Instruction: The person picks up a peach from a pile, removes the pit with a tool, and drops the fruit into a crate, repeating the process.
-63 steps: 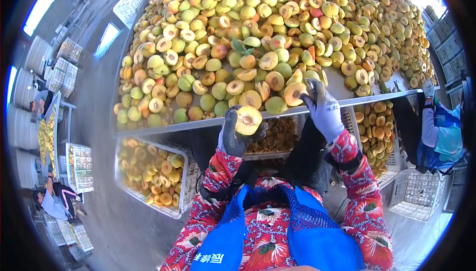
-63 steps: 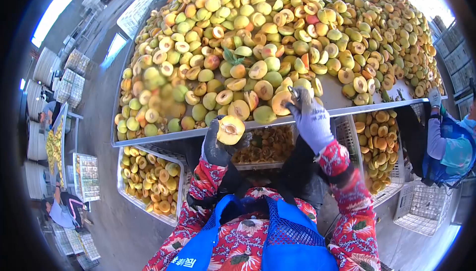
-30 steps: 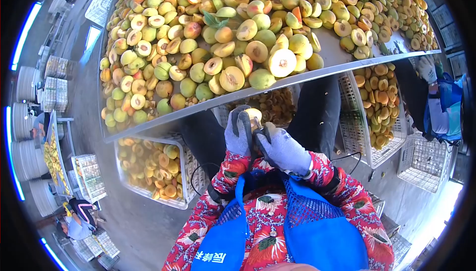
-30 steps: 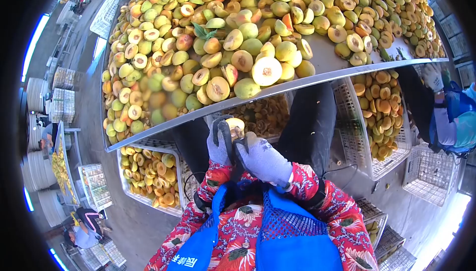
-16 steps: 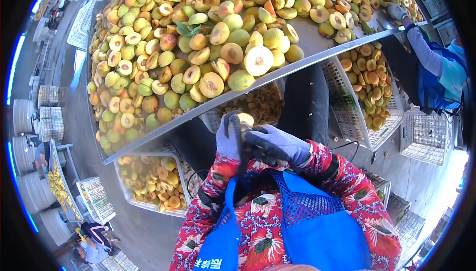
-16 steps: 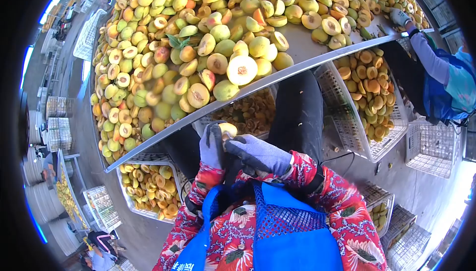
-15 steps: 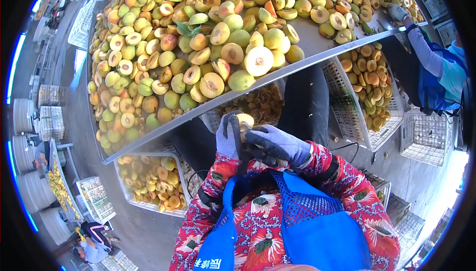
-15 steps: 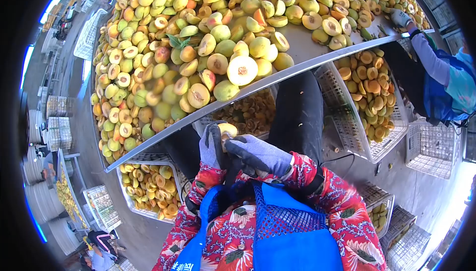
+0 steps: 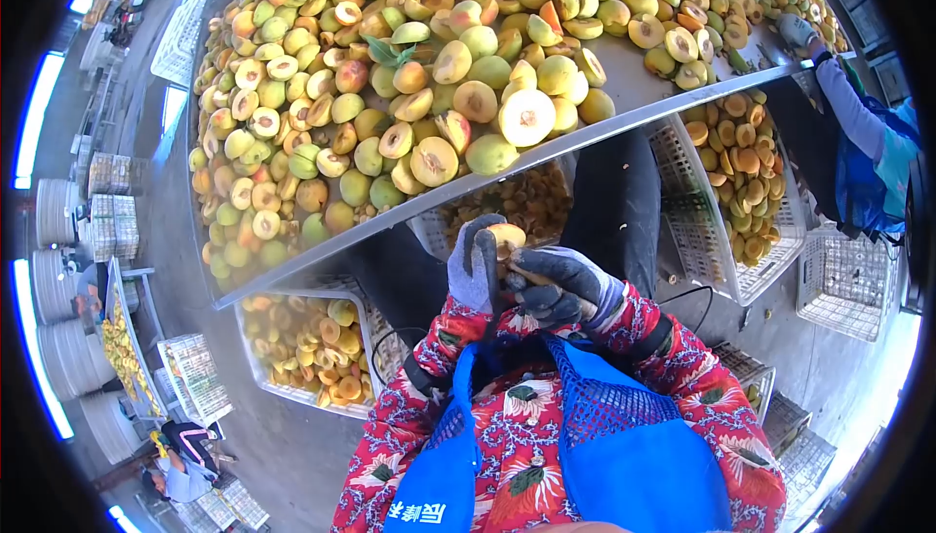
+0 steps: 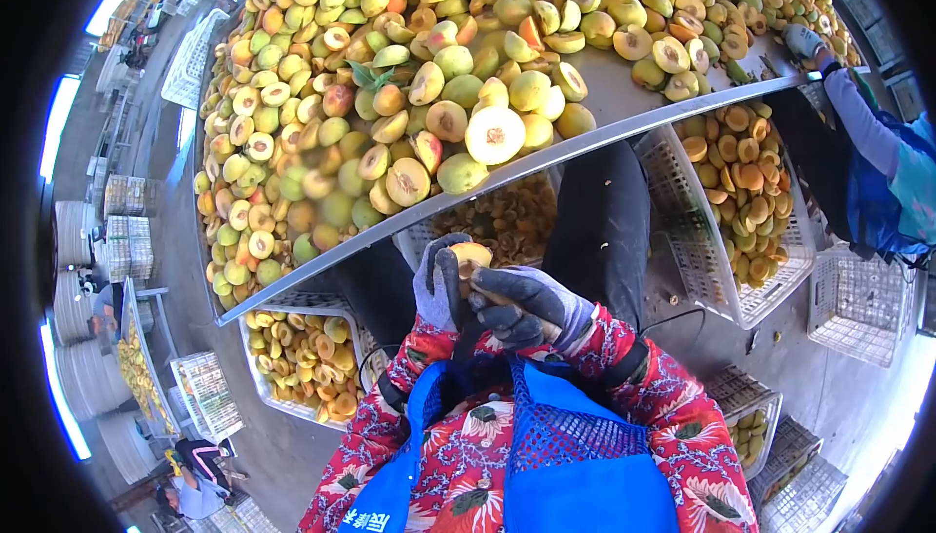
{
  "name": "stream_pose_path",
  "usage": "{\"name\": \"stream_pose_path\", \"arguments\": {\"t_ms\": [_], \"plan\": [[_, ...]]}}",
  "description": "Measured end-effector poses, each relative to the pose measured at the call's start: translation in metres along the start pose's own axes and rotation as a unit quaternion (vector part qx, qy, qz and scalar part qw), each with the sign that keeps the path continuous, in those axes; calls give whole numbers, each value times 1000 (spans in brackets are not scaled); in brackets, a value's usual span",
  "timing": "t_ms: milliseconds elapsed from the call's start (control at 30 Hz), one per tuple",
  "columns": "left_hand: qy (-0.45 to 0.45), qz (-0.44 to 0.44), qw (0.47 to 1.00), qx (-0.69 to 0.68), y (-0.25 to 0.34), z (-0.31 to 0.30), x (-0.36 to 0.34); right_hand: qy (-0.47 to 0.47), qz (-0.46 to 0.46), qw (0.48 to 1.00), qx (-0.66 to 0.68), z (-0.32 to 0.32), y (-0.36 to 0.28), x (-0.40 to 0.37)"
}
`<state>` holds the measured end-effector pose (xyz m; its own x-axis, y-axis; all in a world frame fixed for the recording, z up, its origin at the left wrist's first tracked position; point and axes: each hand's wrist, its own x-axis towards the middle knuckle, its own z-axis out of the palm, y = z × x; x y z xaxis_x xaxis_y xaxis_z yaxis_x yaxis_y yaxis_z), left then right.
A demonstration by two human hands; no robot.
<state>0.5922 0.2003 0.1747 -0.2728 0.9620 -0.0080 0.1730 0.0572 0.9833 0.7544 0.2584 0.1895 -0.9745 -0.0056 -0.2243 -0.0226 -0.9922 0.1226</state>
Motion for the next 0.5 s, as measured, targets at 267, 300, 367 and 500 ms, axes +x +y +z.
{"name": "stream_pose_path", "arguments": {"t_ms": [267, 300, 367, 500], "plan": [[7, -20, 1000, -16, -3, 3, -5, -26, 5, 998, 54, -14, 6, 0], [-5, -26, 999, -36, -1, 3, -4, -60, 18, 991, 115, -17, 7, 1], [1, -31, 999, -35, 2, 5, -2, -73, 22, 987, 143, -26, 8, 6], [39, -42, 998, -25, -13, 7, 0, -106, -1, 976, 188, -27, 12, 14]]}}
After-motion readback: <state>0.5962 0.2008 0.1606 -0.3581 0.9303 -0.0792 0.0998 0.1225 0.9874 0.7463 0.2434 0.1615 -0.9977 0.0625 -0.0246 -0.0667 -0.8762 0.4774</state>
